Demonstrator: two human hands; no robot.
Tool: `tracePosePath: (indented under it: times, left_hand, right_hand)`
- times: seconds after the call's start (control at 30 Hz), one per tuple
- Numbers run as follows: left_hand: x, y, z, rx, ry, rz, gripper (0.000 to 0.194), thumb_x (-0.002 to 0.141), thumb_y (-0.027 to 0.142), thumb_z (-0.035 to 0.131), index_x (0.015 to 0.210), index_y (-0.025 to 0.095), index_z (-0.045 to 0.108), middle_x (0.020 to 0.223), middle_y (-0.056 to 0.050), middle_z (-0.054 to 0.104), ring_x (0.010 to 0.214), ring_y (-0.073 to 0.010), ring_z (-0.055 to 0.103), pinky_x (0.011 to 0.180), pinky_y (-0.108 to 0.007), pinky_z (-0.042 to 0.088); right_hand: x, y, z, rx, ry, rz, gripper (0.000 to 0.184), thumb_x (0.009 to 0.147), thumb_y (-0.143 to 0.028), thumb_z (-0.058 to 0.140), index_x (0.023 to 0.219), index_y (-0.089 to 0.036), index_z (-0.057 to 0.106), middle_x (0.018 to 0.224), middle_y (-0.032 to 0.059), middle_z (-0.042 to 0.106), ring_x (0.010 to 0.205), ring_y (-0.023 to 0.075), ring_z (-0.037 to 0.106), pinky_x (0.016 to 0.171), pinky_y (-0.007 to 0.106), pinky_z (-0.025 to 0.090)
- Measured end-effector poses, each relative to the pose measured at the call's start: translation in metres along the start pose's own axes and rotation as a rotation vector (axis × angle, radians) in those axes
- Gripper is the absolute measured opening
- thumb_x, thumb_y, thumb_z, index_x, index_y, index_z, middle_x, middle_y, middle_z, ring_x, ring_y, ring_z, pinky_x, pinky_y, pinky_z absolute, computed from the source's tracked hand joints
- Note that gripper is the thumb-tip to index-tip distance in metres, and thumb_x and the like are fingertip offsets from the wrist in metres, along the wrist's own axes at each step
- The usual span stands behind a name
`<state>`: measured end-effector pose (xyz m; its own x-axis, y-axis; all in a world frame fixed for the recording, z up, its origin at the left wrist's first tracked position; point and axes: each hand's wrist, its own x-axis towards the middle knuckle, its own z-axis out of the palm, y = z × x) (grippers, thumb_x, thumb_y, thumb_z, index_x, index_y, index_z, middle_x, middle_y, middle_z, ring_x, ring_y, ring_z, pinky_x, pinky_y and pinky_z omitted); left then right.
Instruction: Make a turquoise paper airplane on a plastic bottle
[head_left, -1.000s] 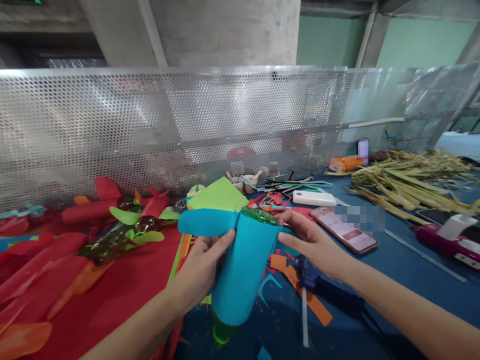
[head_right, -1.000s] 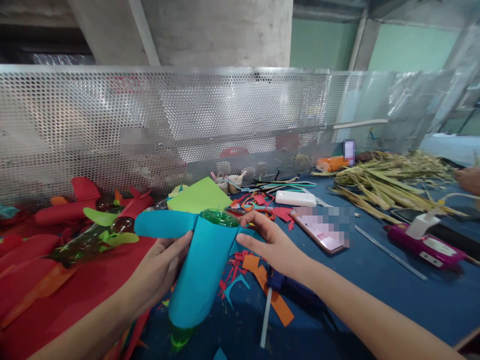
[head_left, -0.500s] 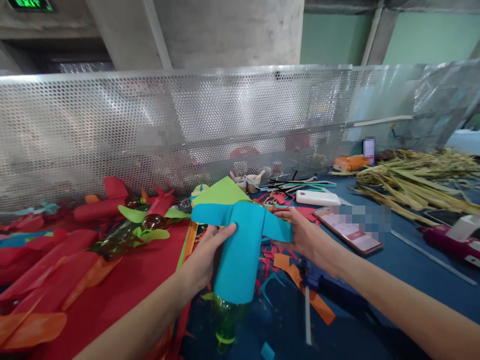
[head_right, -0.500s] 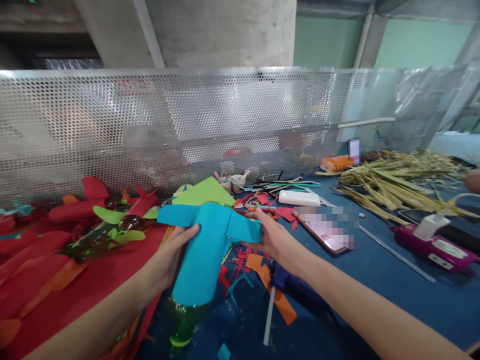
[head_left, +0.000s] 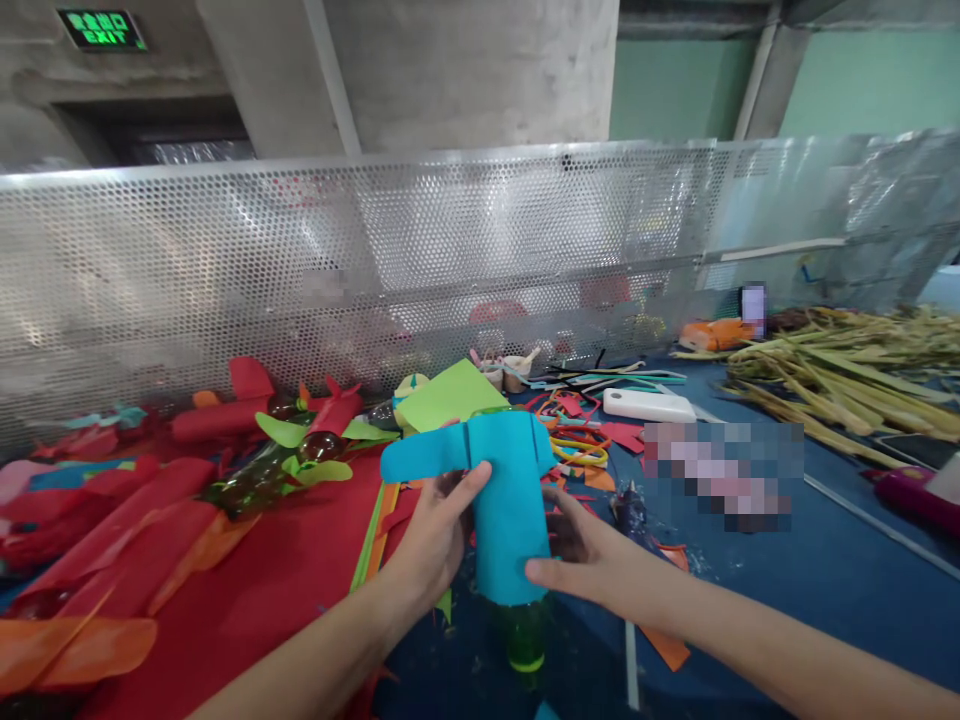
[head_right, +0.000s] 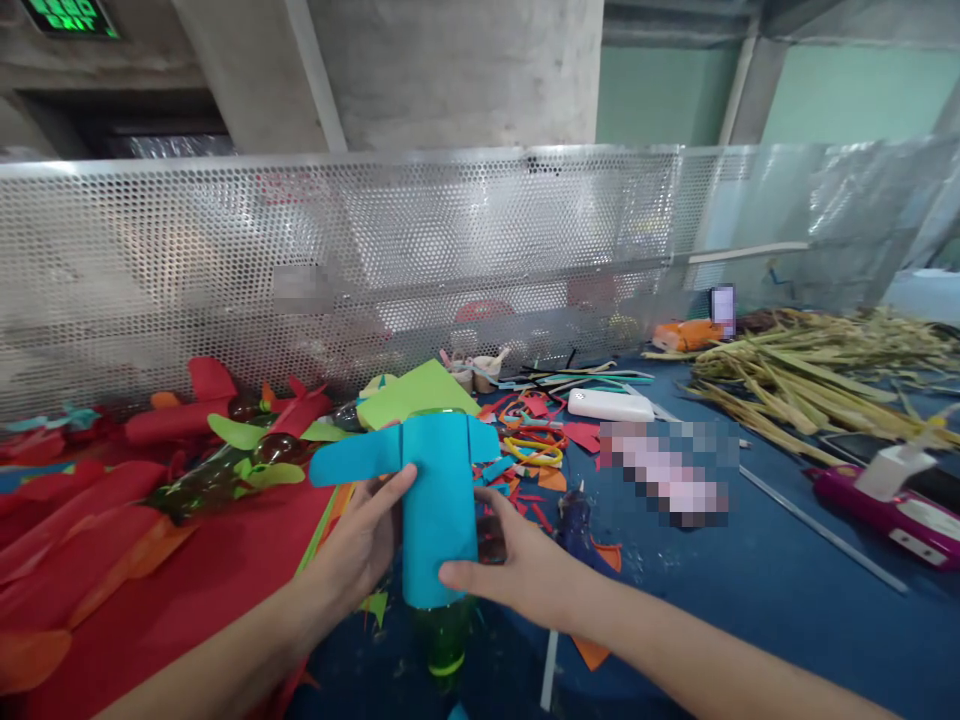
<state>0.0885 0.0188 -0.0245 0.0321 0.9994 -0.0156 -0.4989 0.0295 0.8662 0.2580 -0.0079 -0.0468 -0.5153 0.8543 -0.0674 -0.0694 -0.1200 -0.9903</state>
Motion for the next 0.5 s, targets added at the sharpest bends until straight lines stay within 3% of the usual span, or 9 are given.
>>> tracePosePath:
  times: [0.07, 0.13, 0.23, 0.3, 0.43, 0.5]
  left_hand:
    - [0.006, 0.012, -0.004, -0.024, -0.153, -0.001, 0.054, 0.069, 0.038, 0.077, 0.116, 0.020, 0.059, 0.108, -0.011, 0.071, 0.113, -0.0321, 0.059, 0.096, -0.044, 0.047]
    - [0.014, 0.028, -0.008, -0.058, -0.210, -0.006, 0.049, 0.077, 0.050, 0.064, 0.116, 0.020, 0.059, 0.109, -0.012, 0.070, 0.116, -0.0317, 0.058, 0.098, -0.045, 0.044]
    - [0.025, 0.049, -0.017, -0.072, -0.189, -0.017, 0.052, 0.086, 0.058, 0.044, 0.116, 0.018, 0.057, 0.100, -0.013, 0.072, 0.106, -0.0311, 0.063, 0.096, -0.046, 0.045]
    - [0.032, 0.055, -0.024, -0.044, -0.158, -0.025, 0.050, 0.091, 0.055, 0.034, 0.113, 0.017, 0.058, 0.091, -0.012, 0.073, 0.096, -0.0286, 0.068, 0.093, -0.044, 0.046]
    - [0.046, 0.053, -0.037, -0.006, -0.065, 0.007, 0.038, 0.094, 0.043, 0.033, 0.096, 0.017, 0.061, 0.078, -0.007, 0.071, 0.083, -0.0203, 0.069, 0.090, -0.034, 0.048]
    - [0.052, 0.050, -0.043, 0.019, -0.066, -0.022, 0.038, 0.094, 0.042, 0.035, 0.093, 0.016, 0.063, 0.080, -0.008, 0.072, 0.084, -0.0194, 0.068, 0.089, -0.032, 0.047]
  right_hand:
    - [0.002, -0.002, -0.006, 0.011, 0.122, -0.006, 0.092, 0.062, -0.055, 0.076, 0.136, -0.020, 0.034, 0.126, 0.0154, 0.056, 0.112, 0.0289, 0.057, 0.096, 0.043, 0.047]
    - [0.003, -0.009, -0.015, 0.078, 0.232, -0.025, 0.082, 0.065, -0.054, 0.075, 0.132, -0.024, 0.038, 0.128, 0.0124, 0.057, 0.110, 0.0282, 0.059, 0.093, 0.042, 0.050]
    - [0.005, -0.022, -0.032, 0.223, 0.352, -0.076, 0.063, 0.073, -0.047, 0.069, 0.127, -0.027, 0.043, 0.121, 0.0071, 0.064, 0.099, 0.0258, 0.066, 0.084, 0.040, 0.054]
    - [0.005, -0.032, -0.042, 0.282, 0.405, -0.050, 0.048, 0.079, -0.044, 0.061, 0.122, -0.025, 0.048, 0.107, 0.0062, 0.070, 0.087, 0.0253, 0.070, 0.080, 0.040, 0.056]
    - [0.000, -0.047, -0.052, 0.304, 0.532, 0.052, 0.027, 0.080, -0.039, 0.057, 0.101, -0.023, 0.060, 0.078, 0.0048, 0.075, 0.068, 0.0233, 0.071, 0.068, 0.034, 0.058]
    - [-0.005, -0.049, -0.053, 0.288, 0.484, 0.083, 0.026, 0.078, -0.044, 0.058, 0.095, -0.025, 0.062, 0.075, 0.0056, 0.075, 0.065, 0.0234, 0.071, 0.064, 0.034, 0.059]
